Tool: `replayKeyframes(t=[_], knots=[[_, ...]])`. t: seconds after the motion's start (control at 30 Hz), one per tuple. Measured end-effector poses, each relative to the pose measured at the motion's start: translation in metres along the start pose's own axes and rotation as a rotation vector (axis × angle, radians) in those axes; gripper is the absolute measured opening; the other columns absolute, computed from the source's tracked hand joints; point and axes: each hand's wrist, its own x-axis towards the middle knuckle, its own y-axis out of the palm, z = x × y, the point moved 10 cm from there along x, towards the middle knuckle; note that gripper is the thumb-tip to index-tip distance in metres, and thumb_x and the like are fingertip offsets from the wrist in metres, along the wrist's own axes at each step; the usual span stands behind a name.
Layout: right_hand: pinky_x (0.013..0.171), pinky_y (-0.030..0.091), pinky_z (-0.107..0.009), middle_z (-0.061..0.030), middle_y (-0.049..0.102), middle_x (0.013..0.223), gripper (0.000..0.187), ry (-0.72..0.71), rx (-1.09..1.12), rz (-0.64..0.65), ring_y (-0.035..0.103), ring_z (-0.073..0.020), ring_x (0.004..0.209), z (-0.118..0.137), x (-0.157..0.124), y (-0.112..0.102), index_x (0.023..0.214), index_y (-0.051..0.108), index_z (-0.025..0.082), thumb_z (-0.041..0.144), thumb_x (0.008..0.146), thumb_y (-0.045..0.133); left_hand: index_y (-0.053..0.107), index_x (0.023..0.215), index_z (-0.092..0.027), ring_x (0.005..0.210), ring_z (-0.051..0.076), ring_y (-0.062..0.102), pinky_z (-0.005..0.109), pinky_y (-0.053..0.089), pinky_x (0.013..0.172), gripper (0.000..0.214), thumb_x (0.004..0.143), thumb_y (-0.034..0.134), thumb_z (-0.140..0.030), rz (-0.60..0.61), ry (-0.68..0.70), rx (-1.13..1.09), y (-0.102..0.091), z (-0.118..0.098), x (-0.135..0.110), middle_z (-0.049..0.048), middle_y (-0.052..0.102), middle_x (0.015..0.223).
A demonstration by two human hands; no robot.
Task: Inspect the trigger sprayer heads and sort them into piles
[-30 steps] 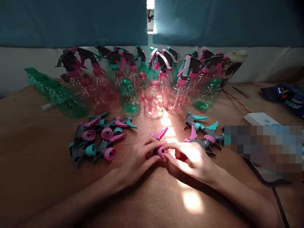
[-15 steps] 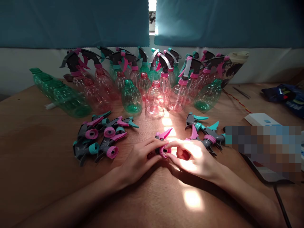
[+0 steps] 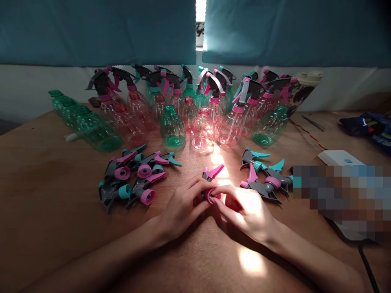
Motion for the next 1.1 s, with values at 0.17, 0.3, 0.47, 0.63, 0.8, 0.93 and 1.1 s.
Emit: replayKeyframes(t=[0.17, 0.3, 0.47, 0.63, 0.8, 0.93, 1.1], knots=[[0.045, 0.045, -0.021, 0.0036, 0.064, 0.059, 0.015, -0.064, 0.021, -0.125, 0.055, -0.0091, 0.042, 0.003, -0.004, -0.015, 0.102, 0.064, 0.018, 0.026, 0.091, 0.058, 0.06, 0.108, -0.019, 0.079, 0.015, 0.06, 0.025, 0.049, 0.071, 0.027, 0.082, 0.066, -0.013, -0.036, 0.005, 0.021, -0.003, -0.002, 0.0, 0.0024, 0.063, 0.096], [0.043, 0.047, -0.021, 0.0049, 0.06, 0.055, 0.013, -0.098, 0.026, -0.256, 0.056, -0.0101, 0.04, 0.005, -0.01, -0.032, 0.1, 0.06, 0.018, 0.025, 0.089, 0.061, 0.057, 0.116, -0.019, 0.074, 0.014, 0.06, 0.025, 0.05, 0.069, 0.035, 0.083, 0.068, -0.018, -0.067, 0.022, 0.063, -0.012, -0.009, -0.001, 0.0023, 0.065, 0.097], [0.04, 0.048, -0.023, 0.0052, 0.058, 0.052, 0.016, -0.04, 0.028, -0.25, 0.057, -0.012, 0.04, -0.002, -0.011, -0.032, 0.102, 0.056, 0.018, 0.027, 0.089, 0.061, 0.057, 0.118, -0.016, 0.081, 0.016, 0.062, 0.028, 0.051, 0.075, 0.035, 0.084, 0.067, -0.018, -0.186, 0.122, 0.199, -0.048, -0.028, -0.01, 0.0048, 0.068, 0.102], [0.039, 0.046, -0.025, 0.0056, 0.058, 0.053, 0.018, 0.025, 0.106, -0.183, 0.058, -0.0132, 0.04, -0.012, -0.013, -0.018, 0.104, 0.054, 0.02, 0.031, 0.091, 0.058, 0.061, 0.113, -0.019, 0.095, 0.02, 0.058, 0.034, 0.049, 0.086, 0.027, 0.086, 0.062, -0.017, -0.24, 0.147, 0.466, -0.1, -0.035, -0.028, 0.0044, 0.07, 0.103], [0.042, 0.047, -0.028, 0.0053, 0.057, 0.054, 0.017, 0.106, 0.119, -0.141, 0.057, -0.014, 0.039, -0.016, -0.015, -0.009, 0.1, 0.055, 0.022, 0.036, 0.092, 0.055, 0.06, 0.117, -0.021, 0.101, 0.021, 0.058, 0.036, 0.048, 0.09, 0.028, 0.088, 0.059, -0.022, -0.21, 0.097, 0.702, -0.143, -0.022, -0.046, 0.0035, 0.069, 0.109], [0.043, 0.047, -0.028, 0.0044, 0.056, 0.055, 0.02, 0.168, 0.118, -0.113, 0.058, -0.0148, 0.042, -0.015, -0.015, -0.004, 0.1, 0.055, 0.022, 0.04, 0.091, 0.054, 0.058, 0.122, -0.022, 0.11, 0.024, 0.058, 0.04, 0.045, 0.094, 0.032, 0.091, 0.055, -0.025, -0.178, 0.033, 0.817, -0.158, -0.002, -0.059, 0.0056, 0.066, 0.12], [0.044, 0.049, -0.026, 0.0044, 0.054, 0.059, 0.03, 0.229, 0.133, -0.087, 0.057, -0.0135, 0.045, -0.019, -0.012, 0.0, 0.103, 0.055, 0.019, 0.046, 0.088, 0.056, 0.051, 0.133, -0.028, 0.125, 0.026, 0.05, 0.047, 0.039, 0.104, 0.043, 0.09, 0.055, -0.027, 0.026, -0.017, 0.801, -0.139, 0.016, -0.069, 0.0047, 0.055, 0.137]])
